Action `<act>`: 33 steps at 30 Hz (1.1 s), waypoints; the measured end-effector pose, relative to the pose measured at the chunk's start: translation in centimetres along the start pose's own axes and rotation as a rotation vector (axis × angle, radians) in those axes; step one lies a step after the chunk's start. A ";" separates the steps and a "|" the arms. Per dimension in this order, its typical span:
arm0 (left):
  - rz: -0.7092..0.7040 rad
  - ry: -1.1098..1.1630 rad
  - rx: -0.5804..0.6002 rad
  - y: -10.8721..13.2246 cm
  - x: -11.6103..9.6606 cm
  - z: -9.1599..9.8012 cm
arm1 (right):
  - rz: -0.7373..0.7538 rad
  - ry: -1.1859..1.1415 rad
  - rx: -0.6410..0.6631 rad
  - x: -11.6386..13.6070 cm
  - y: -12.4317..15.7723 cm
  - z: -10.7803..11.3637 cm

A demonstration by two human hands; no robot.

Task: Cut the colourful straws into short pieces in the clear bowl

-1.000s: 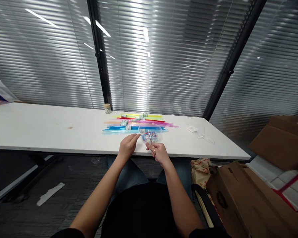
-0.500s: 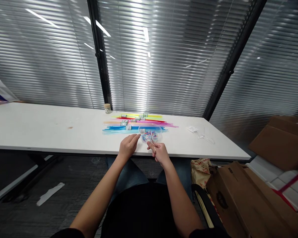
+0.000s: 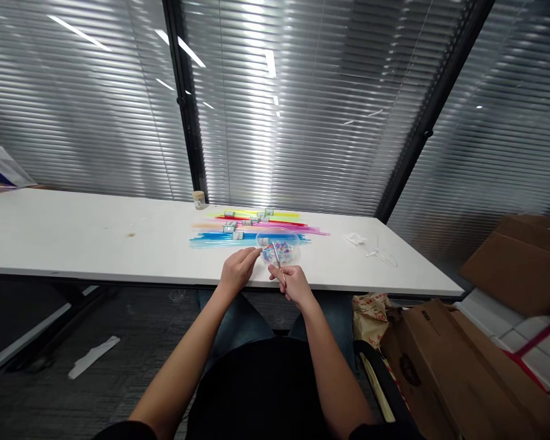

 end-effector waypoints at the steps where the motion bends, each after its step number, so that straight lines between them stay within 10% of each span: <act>1: -0.006 0.001 -0.002 0.0 0.0 0.0 | 0.001 0.001 0.001 0.0 0.0 0.0; 33: 0.084 -0.014 -0.023 0.2 0.1 0.0 | -0.007 -0.036 -0.046 0.3 0.2 0.4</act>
Point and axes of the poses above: each hand's wrist, its own y-axis away from the middle knuckle, its own z-axis out of the back of the hand, x = y × z, the point moved 4 cm from there along -y, towards the middle knuckle, and after that the axes turned 14 degrees about -y, right-handed, at the moved point
